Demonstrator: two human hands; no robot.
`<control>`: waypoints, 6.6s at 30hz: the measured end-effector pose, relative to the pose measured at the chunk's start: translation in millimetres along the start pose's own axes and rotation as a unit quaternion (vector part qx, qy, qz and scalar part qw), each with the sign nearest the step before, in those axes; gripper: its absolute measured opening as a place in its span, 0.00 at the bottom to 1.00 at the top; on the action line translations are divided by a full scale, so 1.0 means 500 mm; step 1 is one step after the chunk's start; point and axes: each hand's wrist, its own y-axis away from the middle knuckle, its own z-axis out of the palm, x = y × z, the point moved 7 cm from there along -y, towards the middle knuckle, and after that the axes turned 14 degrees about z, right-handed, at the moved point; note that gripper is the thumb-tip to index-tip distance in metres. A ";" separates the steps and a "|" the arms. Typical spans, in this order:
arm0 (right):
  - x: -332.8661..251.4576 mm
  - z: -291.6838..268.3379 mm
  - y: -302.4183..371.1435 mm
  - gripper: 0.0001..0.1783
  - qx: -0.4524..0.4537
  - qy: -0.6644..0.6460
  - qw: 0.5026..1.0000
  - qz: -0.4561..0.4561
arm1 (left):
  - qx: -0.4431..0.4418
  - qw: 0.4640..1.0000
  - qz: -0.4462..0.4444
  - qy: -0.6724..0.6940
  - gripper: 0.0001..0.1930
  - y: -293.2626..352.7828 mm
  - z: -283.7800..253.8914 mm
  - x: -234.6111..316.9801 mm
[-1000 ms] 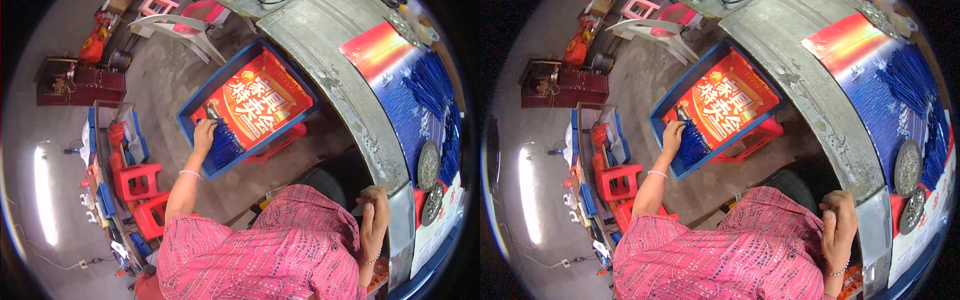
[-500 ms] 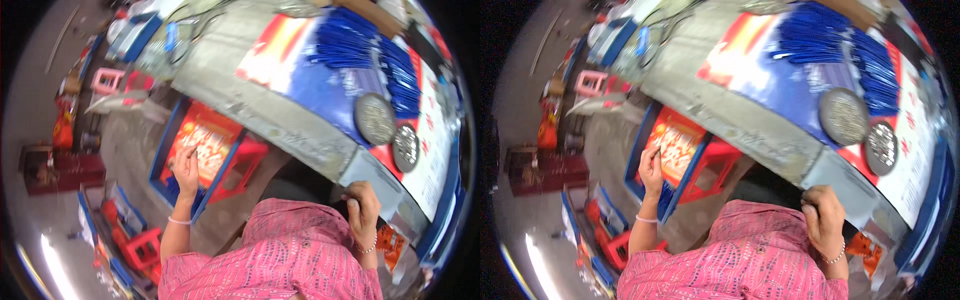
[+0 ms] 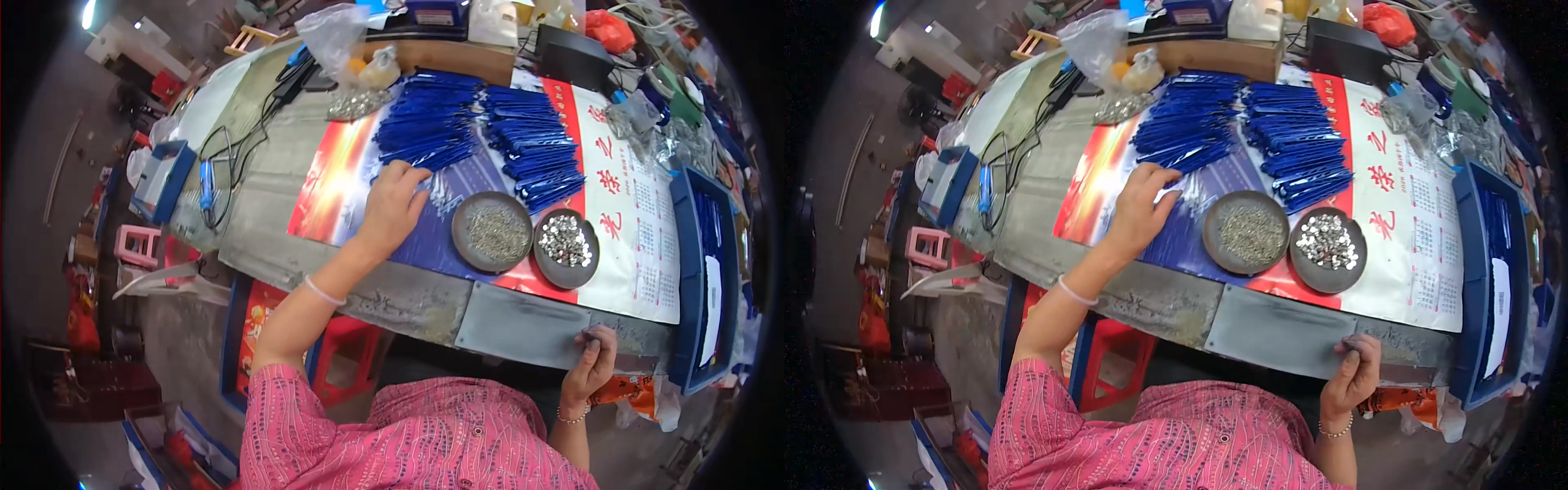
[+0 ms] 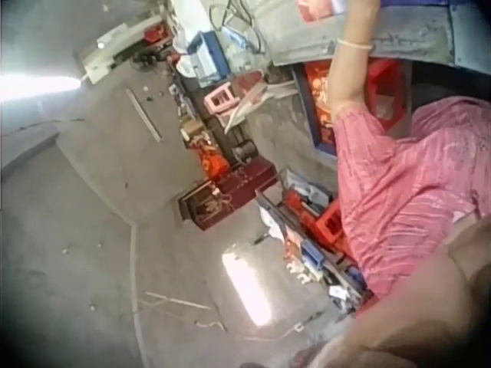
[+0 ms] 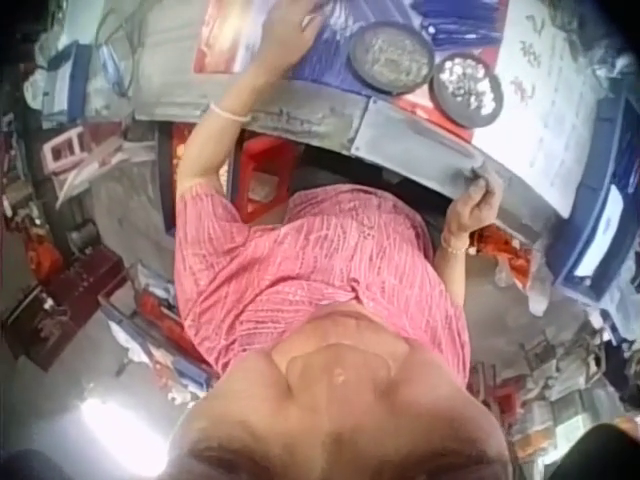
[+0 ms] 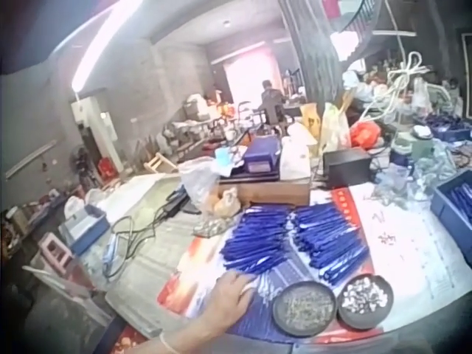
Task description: Assembling small silver pins into blue plastic components at a manual workstation.
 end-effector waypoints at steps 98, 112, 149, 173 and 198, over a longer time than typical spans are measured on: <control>-0.110 0.255 -0.153 0.06 -0.460 -0.110 0.850 0.232 | -0.024 0.870 -0.205 0.447 0.07 0.184 -0.005 0.314; -0.125 0.234 -0.025 0.09 -0.599 -0.227 0.699 0.317 | -0.021 0.948 0.119 0.295 0.14 0.107 -0.042 0.364; -0.147 0.268 -0.009 0.07 -0.750 -0.120 0.633 0.148 | -0.018 0.934 0.212 0.288 0.10 0.121 -0.056 0.365; -0.214 0.184 -0.001 0.12 -0.415 0.233 0.834 -0.278 | -0.057 0.955 0.054 0.286 0.17 0.124 0.004 0.349; -0.059 0.147 -0.158 0.09 -0.286 0.375 0.874 -0.118 | -0.042 0.860 -0.230 0.453 0.08 0.185 0.042 0.338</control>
